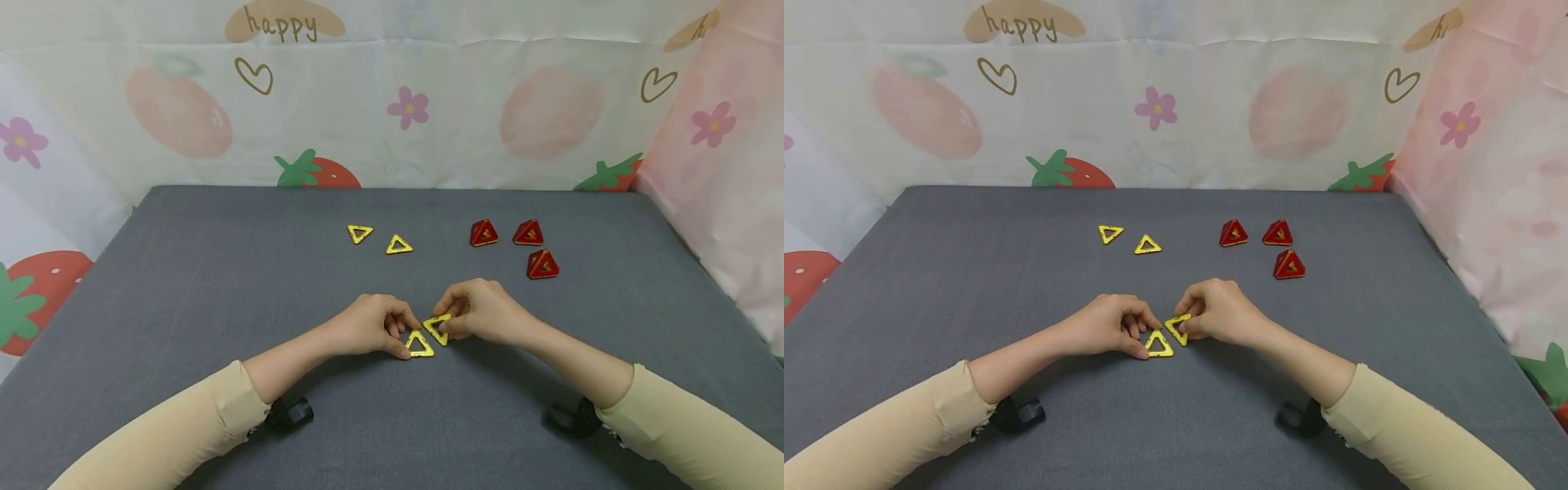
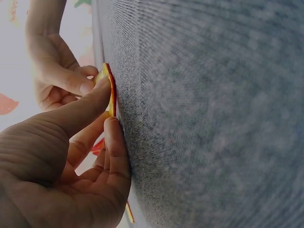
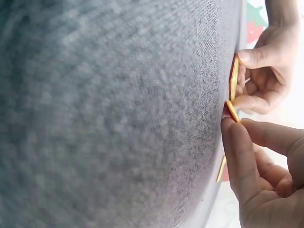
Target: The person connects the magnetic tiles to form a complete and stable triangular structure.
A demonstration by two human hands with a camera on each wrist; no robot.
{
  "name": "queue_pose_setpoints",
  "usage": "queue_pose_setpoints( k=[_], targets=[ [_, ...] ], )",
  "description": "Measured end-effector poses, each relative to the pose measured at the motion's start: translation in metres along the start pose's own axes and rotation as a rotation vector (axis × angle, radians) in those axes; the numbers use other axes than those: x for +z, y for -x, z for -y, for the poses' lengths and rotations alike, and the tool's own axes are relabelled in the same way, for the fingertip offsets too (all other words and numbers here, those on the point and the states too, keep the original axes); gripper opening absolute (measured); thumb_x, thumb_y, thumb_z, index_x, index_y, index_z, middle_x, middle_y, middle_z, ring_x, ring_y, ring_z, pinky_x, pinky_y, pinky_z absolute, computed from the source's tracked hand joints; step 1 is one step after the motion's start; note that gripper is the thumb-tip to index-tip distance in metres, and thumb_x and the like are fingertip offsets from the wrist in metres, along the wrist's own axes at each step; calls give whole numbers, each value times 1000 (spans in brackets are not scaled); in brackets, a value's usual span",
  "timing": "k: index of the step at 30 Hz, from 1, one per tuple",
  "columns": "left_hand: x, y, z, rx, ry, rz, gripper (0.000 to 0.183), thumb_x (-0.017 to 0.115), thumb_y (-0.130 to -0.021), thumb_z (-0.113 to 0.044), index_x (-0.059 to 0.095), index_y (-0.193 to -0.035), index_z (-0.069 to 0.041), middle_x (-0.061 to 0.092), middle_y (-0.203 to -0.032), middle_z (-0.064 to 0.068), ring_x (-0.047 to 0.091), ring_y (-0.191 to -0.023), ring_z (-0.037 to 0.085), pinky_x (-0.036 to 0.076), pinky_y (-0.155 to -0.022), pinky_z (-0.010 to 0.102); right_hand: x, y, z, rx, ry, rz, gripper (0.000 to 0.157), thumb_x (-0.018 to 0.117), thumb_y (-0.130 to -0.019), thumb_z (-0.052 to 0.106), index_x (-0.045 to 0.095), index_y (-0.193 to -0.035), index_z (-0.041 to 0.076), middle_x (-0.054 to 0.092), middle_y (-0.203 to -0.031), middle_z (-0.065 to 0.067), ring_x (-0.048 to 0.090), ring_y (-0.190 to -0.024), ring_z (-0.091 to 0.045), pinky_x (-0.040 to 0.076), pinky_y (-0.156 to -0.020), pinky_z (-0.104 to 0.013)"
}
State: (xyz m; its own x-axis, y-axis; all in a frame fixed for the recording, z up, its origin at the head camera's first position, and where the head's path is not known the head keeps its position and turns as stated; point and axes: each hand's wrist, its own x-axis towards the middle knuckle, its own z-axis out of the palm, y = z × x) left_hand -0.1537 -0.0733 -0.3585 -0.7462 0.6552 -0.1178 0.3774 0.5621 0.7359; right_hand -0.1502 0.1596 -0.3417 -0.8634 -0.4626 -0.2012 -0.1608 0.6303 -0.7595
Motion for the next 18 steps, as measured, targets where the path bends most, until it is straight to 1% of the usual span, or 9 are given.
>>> queue_pose_setpoints(
  k=[4, 12, 16, 18],
  targets=[
    [0, -1, 0, -3, -2, -8, 34, 88, -73, -16, 74, -104, -12, 69, -91, 1, 58, -74, 1, 50, -66, 17, 3, 0, 1, -5, -29, 20, 13, 74, -86, 8, 72, -99, 4, 73, -83, -8, 72, -69, -12, 61, -64, -29],
    [2, 0, -2, -21, -3, -31, 36, 89, -71, -17, 72, -102, -12, 68, -88, 0, 58, -72, 1, 50, -67, 17, 7, -1, 6, -19, -26, 34, 14, 74, -86, 7, 72, -100, 4, 74, -85, -9, 72, -70, -12, 61, -64, -28],
    [2, 0, -3, -31, 7, -32, 35, 89, -71, -17, 71, -100, -12, 68, -88, 0, 59, -72, 2, 50, -67, 18, 7, -2, 5, -24, -8, 44, 17, 76, -84, 8, 72, -101, 7, 74, -86, -6, 71, -70, -11, 60, -64, -28],
    [1, 0, -3, -32, 9, -29, 34, 89, -71, -16, 71, -100, -12, 68, -88, 0, 60, -73, 2, 51, -67, 18, 7, -2, 5, -46, 21, 53, 22, 79, -82, 10, 73, -102, 9, 75, -88, -4, 70, -72, -9, 59, -64, -27]
  ],
)
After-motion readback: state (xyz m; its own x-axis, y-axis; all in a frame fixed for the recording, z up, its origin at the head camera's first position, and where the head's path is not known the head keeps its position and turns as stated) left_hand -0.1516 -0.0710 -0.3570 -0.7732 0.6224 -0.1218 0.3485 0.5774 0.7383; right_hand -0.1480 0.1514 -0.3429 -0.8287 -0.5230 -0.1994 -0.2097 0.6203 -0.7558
